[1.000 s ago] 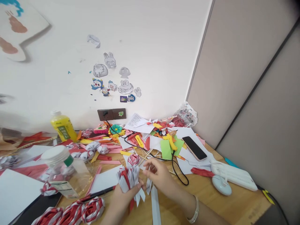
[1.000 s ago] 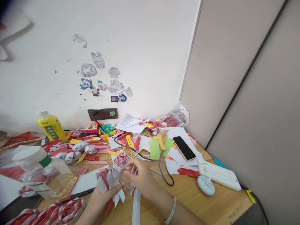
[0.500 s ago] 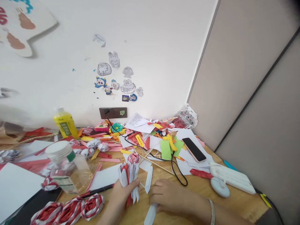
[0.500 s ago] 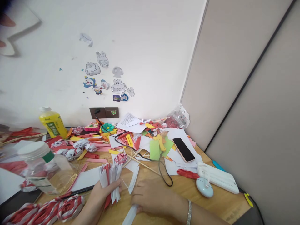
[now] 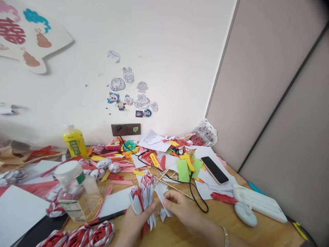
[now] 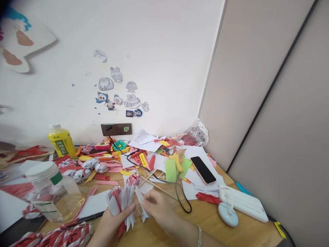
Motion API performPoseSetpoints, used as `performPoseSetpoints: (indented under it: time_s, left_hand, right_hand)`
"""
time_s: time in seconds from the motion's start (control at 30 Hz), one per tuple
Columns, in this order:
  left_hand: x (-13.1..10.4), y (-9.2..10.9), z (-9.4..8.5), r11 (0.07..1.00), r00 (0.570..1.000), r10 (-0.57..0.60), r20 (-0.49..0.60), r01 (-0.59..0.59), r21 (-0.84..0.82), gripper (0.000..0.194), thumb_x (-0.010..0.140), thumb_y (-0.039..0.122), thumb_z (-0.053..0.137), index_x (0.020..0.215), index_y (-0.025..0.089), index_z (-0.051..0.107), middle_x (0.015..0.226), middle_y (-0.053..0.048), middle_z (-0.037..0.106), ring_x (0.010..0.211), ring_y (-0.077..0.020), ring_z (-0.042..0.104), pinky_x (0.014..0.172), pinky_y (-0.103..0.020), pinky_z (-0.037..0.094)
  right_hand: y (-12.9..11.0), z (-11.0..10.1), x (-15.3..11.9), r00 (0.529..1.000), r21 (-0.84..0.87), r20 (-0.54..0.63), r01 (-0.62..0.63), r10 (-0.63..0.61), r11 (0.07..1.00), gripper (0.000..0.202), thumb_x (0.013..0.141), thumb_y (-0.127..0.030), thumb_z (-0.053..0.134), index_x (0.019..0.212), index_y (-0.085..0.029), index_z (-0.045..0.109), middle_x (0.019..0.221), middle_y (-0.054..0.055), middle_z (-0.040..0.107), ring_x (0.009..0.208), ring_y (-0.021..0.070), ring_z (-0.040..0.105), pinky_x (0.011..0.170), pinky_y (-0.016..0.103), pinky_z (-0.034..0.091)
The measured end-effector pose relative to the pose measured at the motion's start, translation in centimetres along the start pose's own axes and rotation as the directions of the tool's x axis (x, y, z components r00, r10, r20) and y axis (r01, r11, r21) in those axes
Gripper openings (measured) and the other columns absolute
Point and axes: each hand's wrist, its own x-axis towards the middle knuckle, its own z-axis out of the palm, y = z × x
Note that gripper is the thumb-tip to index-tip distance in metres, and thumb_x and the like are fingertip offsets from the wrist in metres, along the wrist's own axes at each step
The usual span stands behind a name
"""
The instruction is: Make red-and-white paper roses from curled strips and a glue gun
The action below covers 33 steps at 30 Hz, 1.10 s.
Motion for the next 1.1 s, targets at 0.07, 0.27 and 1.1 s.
performPoseSetpoints:
  time_s: [0.07, 0.27, 1.1]
  left_hand:
    - [-0.3, -0.1, 0.2, 0.999, 1.0, 0.007, 0.003, -0.007, -0.048, 0.05, 0.046, 0.052, 0.081, 0.076, 0.015, 0.066, 0.075, -0.007, 0.073, 0.077, -0.0271, 0.067, 0.074, -0.034, 0.052]
    - [-0.8, -0.3, 0.0, 0.994, 1.0, 0.009, -0.009, -0.009, -0.111, 0.056, 0.054, 0.058, 0.076, 0.087, 0.015, 0.065, 0.085, -0.01, 0.074, 0.084, -0.0287, 0.068, 0.079, -0.038, 0.053]
    - [-3.4, 0.3, 1.3, 0.975, 0.993, -0.005, 0.117, -0.021, 0.221, 0.027, 0.06, 0.046, 0.069, 0.067, 0.022, 0.059, 0.051, 0.002, 0.062, 0.051, -0.02, 0.059, 0.052, -0.029, 0.049]
  right_hand:
    - [-0.1, 1.2, 0.7, 0.996, 0.206, -0.075, -0.032, 0.049, 0.978, 0.045, 0.069, -0.058, 0.071, 0.073, -0.016, 0.055, 0.066, -0.003, 0.053, 0.059, 0.0101, 0.048, 0.057, 0.021, 0.037]
    - [-0.7, 3.0, 1.3, 0.992, 0.389, -0.081, -0.058, 0.097, 0.919, 0.047, 0.053, -0.053, 0.083, 0.066, -0.015, 0.059, 0.06, -0.005, 0.05, 0.056, 0.0091, 0.044, 0.056, 0.022, 0.035]
    - [-1.0, 0.0, 1.4, 0.992, 0.225, -0.012, 0.128, -0.128, 0.966, 0.039, 0.072, -0.051, 0.073, 0.081, -0.016, 0.059, 0.072, -0.003, 0.052, 0.065, 0.0106, 0.046, 0.061, 0.022, 0.037]
